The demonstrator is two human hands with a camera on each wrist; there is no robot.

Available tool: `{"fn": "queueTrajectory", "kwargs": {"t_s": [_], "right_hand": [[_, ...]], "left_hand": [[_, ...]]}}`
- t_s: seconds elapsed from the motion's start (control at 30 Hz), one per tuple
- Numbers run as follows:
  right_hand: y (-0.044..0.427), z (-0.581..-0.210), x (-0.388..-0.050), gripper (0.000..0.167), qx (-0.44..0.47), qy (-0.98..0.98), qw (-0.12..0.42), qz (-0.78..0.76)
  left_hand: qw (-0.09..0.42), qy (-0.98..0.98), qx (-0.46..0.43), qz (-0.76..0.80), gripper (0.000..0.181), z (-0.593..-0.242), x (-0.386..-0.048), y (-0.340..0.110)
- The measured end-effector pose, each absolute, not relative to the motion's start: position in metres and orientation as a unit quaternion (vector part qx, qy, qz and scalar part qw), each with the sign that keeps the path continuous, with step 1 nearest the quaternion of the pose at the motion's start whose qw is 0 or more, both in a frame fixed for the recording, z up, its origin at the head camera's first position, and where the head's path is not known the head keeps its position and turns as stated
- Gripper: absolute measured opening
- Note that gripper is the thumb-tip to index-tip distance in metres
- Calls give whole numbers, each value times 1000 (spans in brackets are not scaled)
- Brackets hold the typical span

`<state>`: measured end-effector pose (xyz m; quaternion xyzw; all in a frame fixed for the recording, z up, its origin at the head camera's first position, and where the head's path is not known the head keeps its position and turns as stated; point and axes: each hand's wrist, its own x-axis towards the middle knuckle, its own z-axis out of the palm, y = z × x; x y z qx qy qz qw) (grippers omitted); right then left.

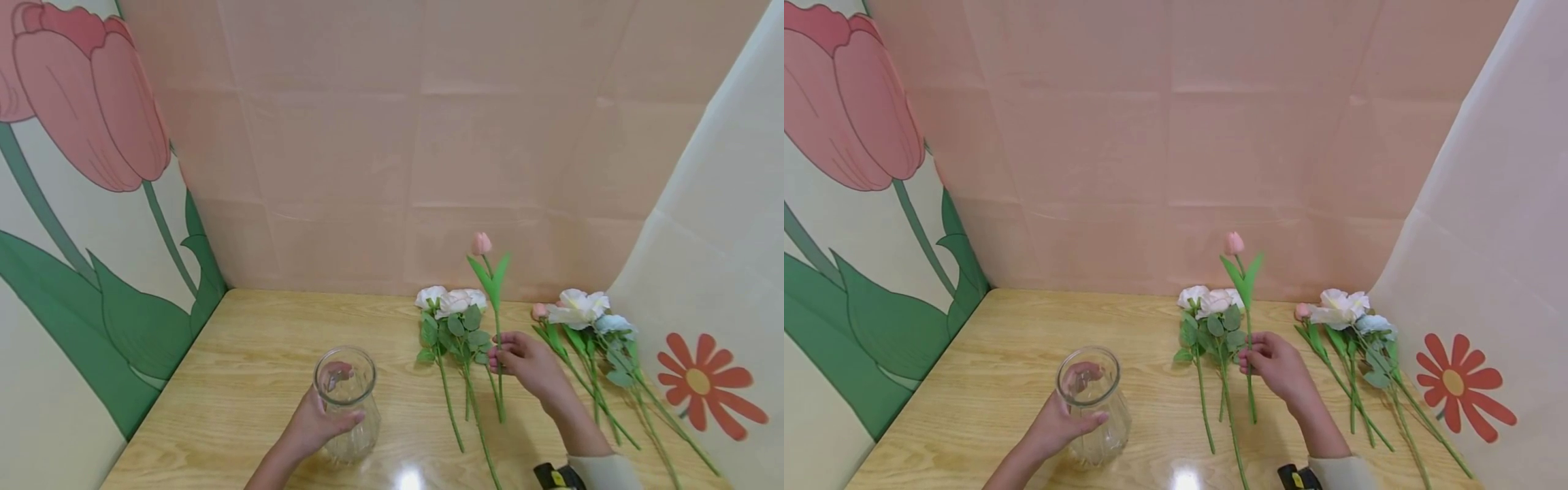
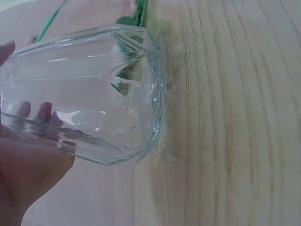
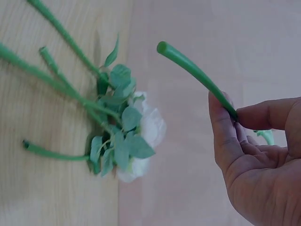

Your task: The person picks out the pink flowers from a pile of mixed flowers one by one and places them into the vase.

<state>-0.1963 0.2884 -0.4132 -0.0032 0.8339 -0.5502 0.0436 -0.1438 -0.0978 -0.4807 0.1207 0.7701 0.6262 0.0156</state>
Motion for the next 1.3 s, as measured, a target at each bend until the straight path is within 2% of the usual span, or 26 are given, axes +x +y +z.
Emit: {"fn": "queueTrajectory", "kwargs": {"t_s": [0.23,0.57,1.3], "right_hand": [[273,-402,-196,38,-27,811,53,-582],[250,-390,-192,29,-63,786,43,-614],[190,-351,-174,24,-160,741,32,-651]], "left_hand": [[16,772,116,625,72,-480,-143,-98],[18,768,122,629,72,-479,-143,-98],[14,770,123,626,73,-481,-144,-98]]}}
